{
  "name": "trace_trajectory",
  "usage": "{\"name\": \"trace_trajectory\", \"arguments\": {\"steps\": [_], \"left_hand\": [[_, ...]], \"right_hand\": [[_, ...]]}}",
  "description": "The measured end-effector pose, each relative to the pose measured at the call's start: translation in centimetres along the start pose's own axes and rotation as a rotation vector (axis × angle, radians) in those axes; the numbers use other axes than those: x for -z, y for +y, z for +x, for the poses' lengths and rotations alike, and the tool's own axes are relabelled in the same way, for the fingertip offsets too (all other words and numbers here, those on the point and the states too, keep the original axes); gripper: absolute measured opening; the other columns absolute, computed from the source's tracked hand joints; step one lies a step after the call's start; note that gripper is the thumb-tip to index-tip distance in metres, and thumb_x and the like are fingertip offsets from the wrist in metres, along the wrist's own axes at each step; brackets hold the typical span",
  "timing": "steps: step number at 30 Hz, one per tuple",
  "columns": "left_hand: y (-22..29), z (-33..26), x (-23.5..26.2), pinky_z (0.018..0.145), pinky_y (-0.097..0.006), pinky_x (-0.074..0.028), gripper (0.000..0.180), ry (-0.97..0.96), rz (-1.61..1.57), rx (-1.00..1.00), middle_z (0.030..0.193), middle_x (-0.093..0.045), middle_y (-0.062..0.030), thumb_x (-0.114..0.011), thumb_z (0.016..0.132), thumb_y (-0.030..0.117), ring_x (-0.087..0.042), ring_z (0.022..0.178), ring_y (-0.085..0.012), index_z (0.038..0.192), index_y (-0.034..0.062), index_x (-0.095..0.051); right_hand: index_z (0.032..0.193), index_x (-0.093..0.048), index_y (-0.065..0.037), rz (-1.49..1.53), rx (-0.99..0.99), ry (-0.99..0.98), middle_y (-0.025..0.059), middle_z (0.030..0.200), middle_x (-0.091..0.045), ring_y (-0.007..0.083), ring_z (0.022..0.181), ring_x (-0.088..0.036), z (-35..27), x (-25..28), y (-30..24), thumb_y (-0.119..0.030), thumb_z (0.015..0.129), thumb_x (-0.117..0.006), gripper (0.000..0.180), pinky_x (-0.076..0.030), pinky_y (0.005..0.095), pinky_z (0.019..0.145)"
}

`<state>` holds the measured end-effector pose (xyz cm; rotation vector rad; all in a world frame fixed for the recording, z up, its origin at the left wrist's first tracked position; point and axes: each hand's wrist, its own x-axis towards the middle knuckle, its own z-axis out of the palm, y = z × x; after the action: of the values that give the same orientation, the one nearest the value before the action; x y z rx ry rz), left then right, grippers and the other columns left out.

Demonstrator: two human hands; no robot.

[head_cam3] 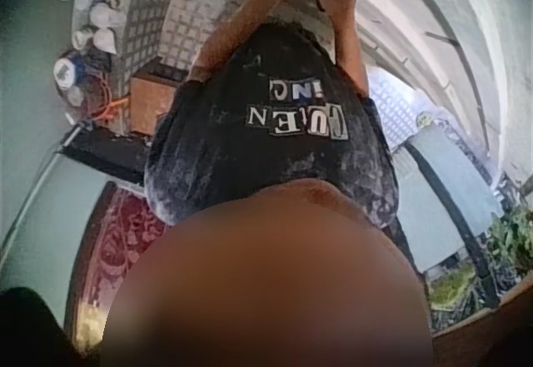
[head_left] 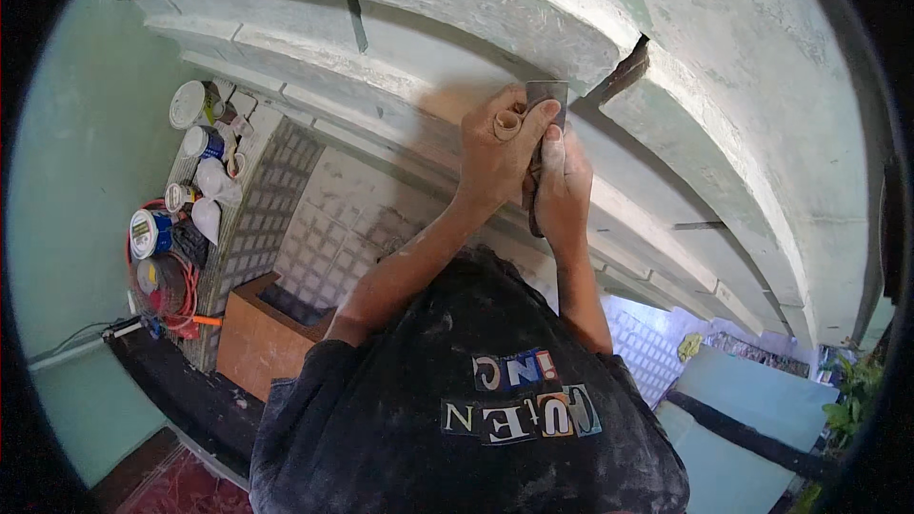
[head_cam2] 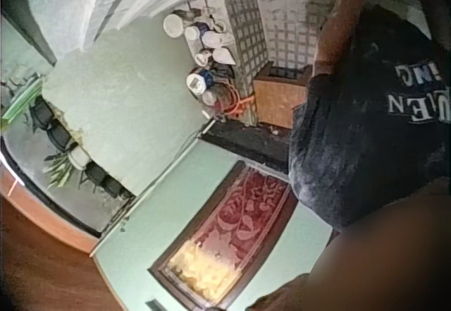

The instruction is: Scraping and sanding a tiered concrete ledge to prepare it for painting.

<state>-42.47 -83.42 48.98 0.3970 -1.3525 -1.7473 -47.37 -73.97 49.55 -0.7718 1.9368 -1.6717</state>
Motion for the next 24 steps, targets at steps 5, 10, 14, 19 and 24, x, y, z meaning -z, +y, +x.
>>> {"name": "trace_trajectory", "arguments": {"steps": [5, 10, 14, 19, 24], "left_hand": [[0.4, -0.2, -1.0, 0.052, -0.021, -0.040, 0.013, 0.043, -0.014, 0.014, 0.066, -0.060, 0.0016, -0.069, 0.092, 0.008, -0.049, 0.063, -0.0012, 0.083, 0.0005, -0.063], [-0.1, 0.2, -0.8, 0.052, -0.022, -0.039, 0.014, 0.052, 0.044, -0.098, 0.063, -0.057, 0.0009, -0.069, 0.091, 0.007, -0.047, 0.061, -0.0020, 0.081, -0.0002, -0.062], [0.1, 0.5, -0.2, 0.051, -0.023, -0.038, 0.016, 0.042, 0.193, -0.149, 0.061, -0.053, -0.0001, -0.070, 0.091, 0.009, -0.045, 0.060, -0.0023, 0.080, 0.0000, -0.062], [-0.8, 0.5, 0.4, 0.053, -0.021, -0.040, 0.014, -0.067, 0.133, 0.008, 0.068, -0.059, 0.0027, -0.068, 0.094, 0.016, -0.049, 0.062, -0.0021, 0.086, 0.0037, -0.066], [-1.7, -0.1, 0.2, 0.051, -0.021, -0.038, 0.017, -0.079, 0.075, -0.008, 0.065, -0.054, 0.0051, -0.068, 0.094, 0.017, -0.046, 0.059, -0.0020, 0.082, 0.0048, -0.063]], "right_hand": [[0.128, -0.056, 0.003, -0.046, 0.104, 0.030, 0.0017, 0.078, -0.057, 0.0086, 0.067, -0.049, 0.3, 0.2, 0.4, -0.025, 0.107, -0.043, 0.037, -0.042, 0.0262, 0.060], [0.130, -0.054, 0.004, 0.019, 0.111, 0.041, 0.0013, 0.076, -0.057, 0.0082, 0.067, -0.048, 0.4, 0.0, 1.1, -0.024, 0.107, -0.044, 0.037, -0.042, 0.0253, 0.060], [0.123, -0.056, 0.002, -0.032, 0.224, 0.094, 0.0004, 0.075, -0.056, 0.0078, 0.066, -0.048, 0.5, -0.5, 1.1, -0.025, 0.107, -0.044, 0.034, -0.041, 0.0247, 0.059], [0.112, -0.058, -0.001, -0.082, 0.120, 0.107, -0.0015, 0.072, -0.053, 0.0077, 0.064, -0.045, -0.1, -0.5, -0.4, -0.024, 0.107, -0.042, 0.028, -0.038, 0.0246, 0.057], [0.111, -0.059, -0.002, -0.024, -0.005, 0.157, -0.0014, 0.072, -0.053, 0.0080, 0.062, -0.044, -1.0, -0.4, 0.0, -0.024, 0.107, -0.043, 0.027, -0.038, 0.0252, 0.055]]}}
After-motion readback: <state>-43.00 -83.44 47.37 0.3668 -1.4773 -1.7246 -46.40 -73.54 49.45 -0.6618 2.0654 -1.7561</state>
